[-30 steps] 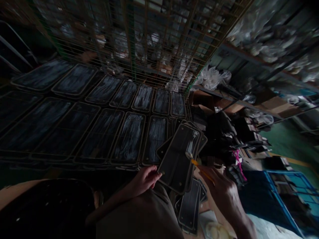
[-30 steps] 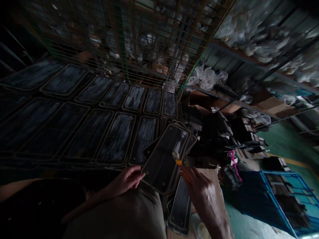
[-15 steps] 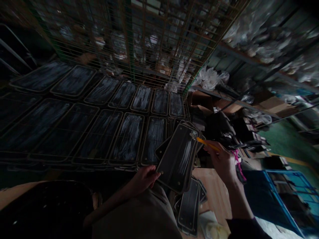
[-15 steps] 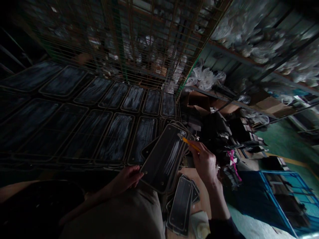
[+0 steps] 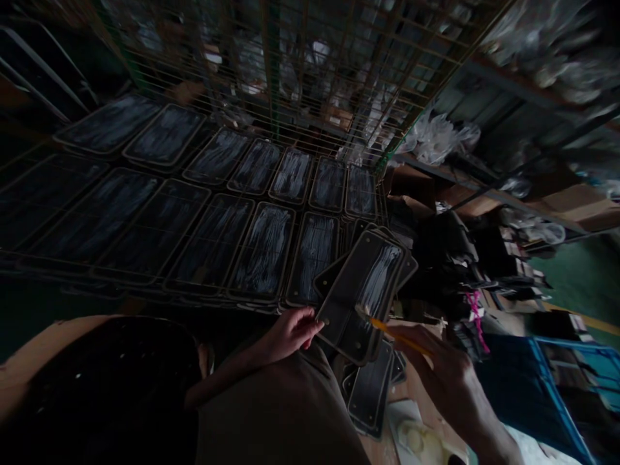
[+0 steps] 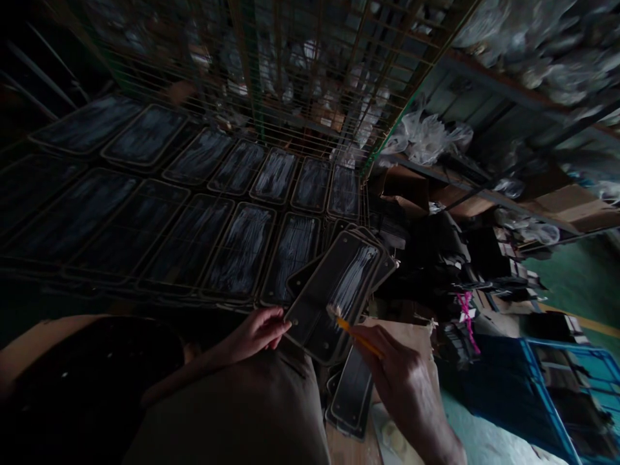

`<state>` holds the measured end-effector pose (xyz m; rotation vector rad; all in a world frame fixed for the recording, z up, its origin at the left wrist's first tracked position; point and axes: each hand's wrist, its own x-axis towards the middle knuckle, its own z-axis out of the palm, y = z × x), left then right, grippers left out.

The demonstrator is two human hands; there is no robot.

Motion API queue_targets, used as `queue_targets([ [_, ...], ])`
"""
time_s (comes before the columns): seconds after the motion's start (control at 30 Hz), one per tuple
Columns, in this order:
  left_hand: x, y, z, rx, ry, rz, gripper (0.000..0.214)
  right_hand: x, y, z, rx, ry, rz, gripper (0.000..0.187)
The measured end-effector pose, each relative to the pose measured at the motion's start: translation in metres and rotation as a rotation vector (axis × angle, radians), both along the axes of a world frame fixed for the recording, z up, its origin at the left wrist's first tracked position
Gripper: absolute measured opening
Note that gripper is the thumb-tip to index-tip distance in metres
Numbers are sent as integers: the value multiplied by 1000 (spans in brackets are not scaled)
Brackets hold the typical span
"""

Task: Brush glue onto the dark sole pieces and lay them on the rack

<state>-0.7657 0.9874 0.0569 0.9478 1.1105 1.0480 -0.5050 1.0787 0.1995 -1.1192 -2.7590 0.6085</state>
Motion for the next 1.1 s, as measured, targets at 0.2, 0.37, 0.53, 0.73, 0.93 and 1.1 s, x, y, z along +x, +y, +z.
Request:
queue_targets([
  [0.2, 0, -1, -2, 8, -31, -6, 39, 2, -26, 17, -273, 92, 36, 24],
  [0.37, -1, 0, 0, 7, 2, -13, 37, -15, 11, 2, -310, 166, -35, 26],
  [0.53, -2, 3, -5, 11, 107, -32, 35, -19, 73, -29, -234, 350, -193, 28],
  [0.73, -1, 5, -11, 10, 152, -21, 35, -33, 116, -37, 194, 409, -316, 29],
  [0.93, -1, 4, -11, 17, 142, -7, 39, -57, 122, -48, 452, 270, -168, 25],
  [1.1, -1, 4, -10, 6, 127, 6, 37, -49, 91, -40, 206, 179, -19, 23],
])
